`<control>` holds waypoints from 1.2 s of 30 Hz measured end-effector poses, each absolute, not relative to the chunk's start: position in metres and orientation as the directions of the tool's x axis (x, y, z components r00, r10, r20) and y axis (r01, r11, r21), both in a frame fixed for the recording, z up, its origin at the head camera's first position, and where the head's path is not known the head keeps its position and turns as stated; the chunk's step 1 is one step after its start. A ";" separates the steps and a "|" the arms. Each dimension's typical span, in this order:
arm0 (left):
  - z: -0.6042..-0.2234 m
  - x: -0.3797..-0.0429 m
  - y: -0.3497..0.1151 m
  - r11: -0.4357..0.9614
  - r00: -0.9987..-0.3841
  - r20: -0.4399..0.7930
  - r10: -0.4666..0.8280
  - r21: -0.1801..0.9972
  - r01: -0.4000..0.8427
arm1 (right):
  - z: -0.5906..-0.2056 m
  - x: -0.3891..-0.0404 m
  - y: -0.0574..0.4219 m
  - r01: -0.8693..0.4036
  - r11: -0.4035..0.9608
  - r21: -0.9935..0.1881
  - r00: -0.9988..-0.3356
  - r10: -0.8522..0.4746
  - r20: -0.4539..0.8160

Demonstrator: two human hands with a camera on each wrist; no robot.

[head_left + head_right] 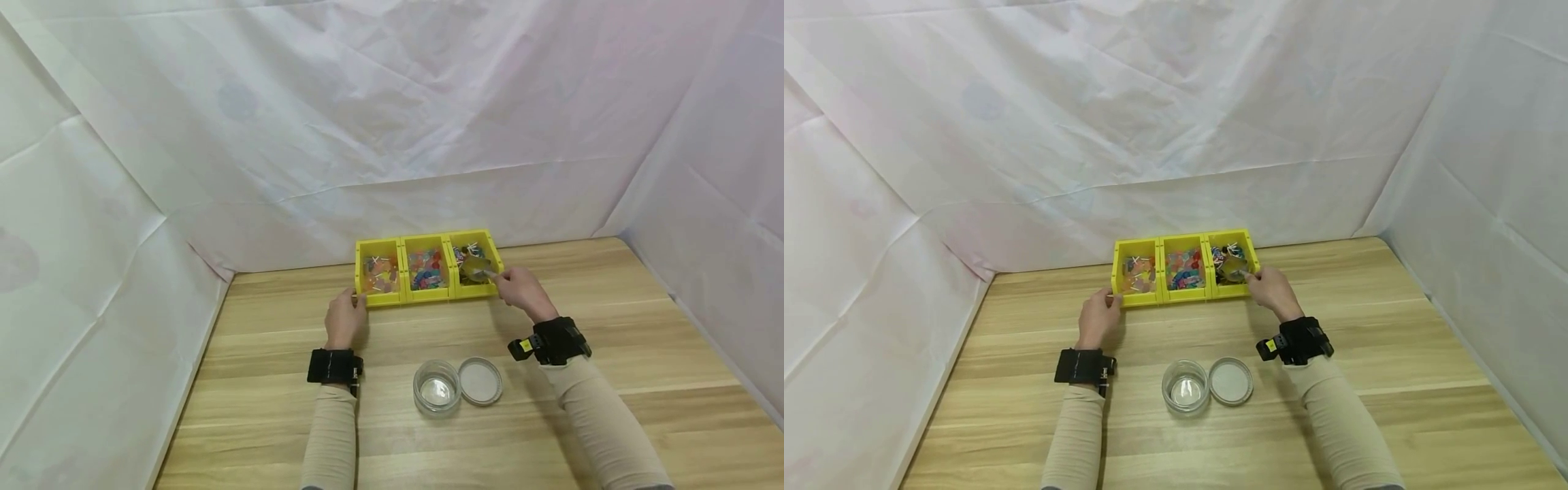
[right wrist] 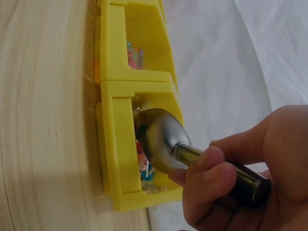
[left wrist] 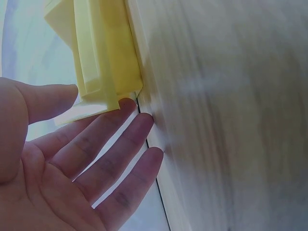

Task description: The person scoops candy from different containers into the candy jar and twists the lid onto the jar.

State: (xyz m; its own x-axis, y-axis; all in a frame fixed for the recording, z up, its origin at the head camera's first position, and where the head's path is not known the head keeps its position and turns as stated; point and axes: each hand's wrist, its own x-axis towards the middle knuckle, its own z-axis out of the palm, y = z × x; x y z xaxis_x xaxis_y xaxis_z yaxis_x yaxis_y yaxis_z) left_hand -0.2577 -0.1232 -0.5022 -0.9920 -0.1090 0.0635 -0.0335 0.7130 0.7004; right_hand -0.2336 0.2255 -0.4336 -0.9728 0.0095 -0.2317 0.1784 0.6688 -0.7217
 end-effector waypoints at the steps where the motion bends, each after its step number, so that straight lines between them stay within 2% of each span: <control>1: -0.502 -0.258 -0.123 0.714 -0.992 0.065 -0.109 0.700 -0.033 | -0.433 -0.233 0.225 0.179 0.668 -0.722 -0.972 0.006 -0.235; 15: -0.504 -0.258 -0.124 0.712 -0.991 0.085 -0.105 0.702 -0.015 | -0.428 -0.232 0.232 0.141 0.685 -0.715 -0.977 -0.019 -0.211; 27: -0.502 -0.258 -0.126 0.717 -0.991 0.073 -0.109 0.697 -0.028 | -0.410 -0.236 0.224 0.163 0.729 -0.665 -0.971 0.000 -0.239; 36: -0.503 -0.258 -0.125 0.701 -0.992 0.057 -0.109 0.713 -0.036 | -0.400 -0.244 0.221 0.140 0.767 -0.627 -0.964 -0.040 -0.265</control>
State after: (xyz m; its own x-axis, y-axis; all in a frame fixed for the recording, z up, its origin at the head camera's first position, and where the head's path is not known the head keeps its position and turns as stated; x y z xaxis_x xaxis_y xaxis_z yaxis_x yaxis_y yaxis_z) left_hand -0.2575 -0.1253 -0.5026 -0.9925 -0.1085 0.0570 -0.0357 0.7007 0.7126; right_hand -0.2439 0.2215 -0.4004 -0.9636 -0.0399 -0.2645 0.1403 0.7665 -0.6267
